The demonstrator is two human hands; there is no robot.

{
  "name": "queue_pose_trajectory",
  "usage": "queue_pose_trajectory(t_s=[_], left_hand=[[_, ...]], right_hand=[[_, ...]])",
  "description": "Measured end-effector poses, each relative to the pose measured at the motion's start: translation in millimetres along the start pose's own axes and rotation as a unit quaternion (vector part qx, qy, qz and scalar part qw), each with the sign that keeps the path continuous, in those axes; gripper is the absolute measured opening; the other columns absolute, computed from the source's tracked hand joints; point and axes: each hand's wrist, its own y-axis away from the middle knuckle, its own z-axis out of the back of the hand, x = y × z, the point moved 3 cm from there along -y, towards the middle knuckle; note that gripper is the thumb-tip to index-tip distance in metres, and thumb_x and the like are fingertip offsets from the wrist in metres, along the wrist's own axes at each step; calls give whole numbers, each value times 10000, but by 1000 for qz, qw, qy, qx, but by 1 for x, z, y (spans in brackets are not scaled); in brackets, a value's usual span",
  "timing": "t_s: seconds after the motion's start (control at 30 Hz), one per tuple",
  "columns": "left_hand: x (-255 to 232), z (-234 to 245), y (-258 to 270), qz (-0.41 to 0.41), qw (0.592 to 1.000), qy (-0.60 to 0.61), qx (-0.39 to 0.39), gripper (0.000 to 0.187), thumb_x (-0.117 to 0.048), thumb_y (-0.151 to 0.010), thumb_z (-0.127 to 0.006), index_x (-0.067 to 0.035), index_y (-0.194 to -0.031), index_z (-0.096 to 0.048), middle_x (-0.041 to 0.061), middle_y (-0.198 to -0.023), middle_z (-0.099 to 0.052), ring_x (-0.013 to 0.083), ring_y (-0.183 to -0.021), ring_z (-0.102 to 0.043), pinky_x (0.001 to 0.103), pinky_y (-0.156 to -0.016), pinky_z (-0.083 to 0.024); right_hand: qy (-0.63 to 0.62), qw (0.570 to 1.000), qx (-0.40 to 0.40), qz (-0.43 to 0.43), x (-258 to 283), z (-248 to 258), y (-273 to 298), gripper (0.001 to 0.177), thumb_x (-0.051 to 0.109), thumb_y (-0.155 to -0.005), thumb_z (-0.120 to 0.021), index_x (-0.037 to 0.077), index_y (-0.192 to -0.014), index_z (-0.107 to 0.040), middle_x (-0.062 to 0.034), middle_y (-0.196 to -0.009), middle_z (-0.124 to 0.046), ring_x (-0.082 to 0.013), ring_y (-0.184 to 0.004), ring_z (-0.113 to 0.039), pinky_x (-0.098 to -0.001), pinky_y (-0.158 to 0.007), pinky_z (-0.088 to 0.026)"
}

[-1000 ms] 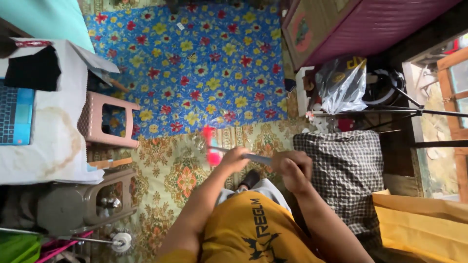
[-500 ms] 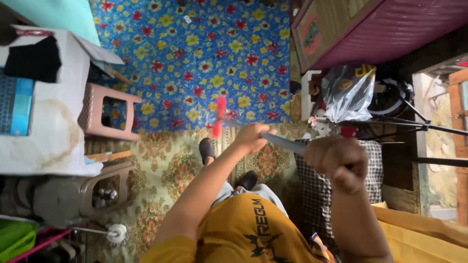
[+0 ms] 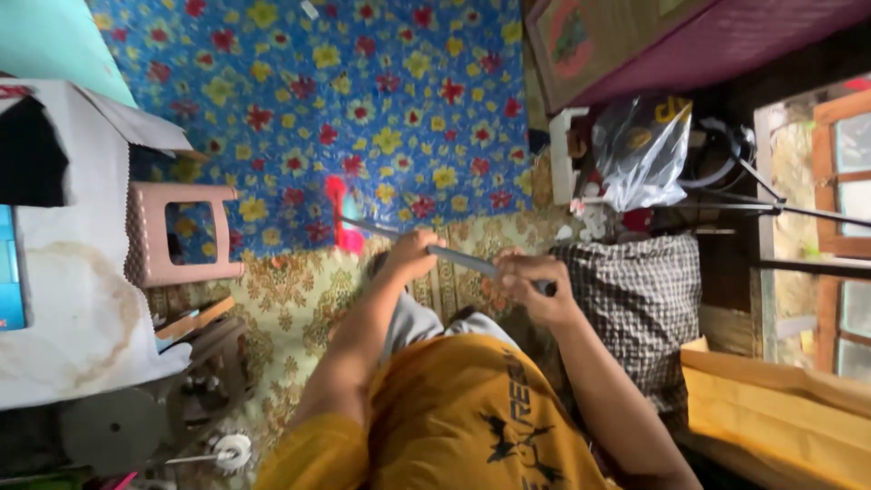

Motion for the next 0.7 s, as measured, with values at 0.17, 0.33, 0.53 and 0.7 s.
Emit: queue_pose_trajectory(t_s=[0.17,0.33,0.53,0.7], left_hand=[[-97,47,-38,-28,998,39,46,229,-283,-909,-626,-92,-804,-697,143,-784,-673,370,-823,-657,487,-772,-503],[-138,32,-73,-70,986,113,103,379,-341,-1002,-582,-101,-715,-638,139,-689,-626,326,-757,-649,468,-846,-496],[-82,38,-65,-13,976,138,167,407,-422,-942,-573,-92,-718,-649,143,-735,-655,343,-771,-665,473,-737,-507],[-4,71,-19,53,994,33,88,303,-357,-940,-579,-121,-783,-689,126,-737,-689,352,-722,-687,481,-691,-531]], right_hand=[[6,999,-42,20,91,-8,-42,286,171,-1021,-603,45,-765,-616,-49,-674,-586,-173,-548,-511,-401,-609,-469],[85,995,-56,13,144,-60,-95,358,303,-1035,-594,135,-723,-540,24,-634,-538,-155,-505,-522,-339,-548,-495],[154,987,-33,-15,60,-46,-94,456,350,-1020,-682,29,-734,-531,-62,-640,-551,-238,-568,-547,-411,-563,-474],[-76,994,-70,-22,-8,-32,-81,470,387,-1062,-608,87,-713,-514,-19,-643,-494,-183,-605,-505,-386,-653,-418]])
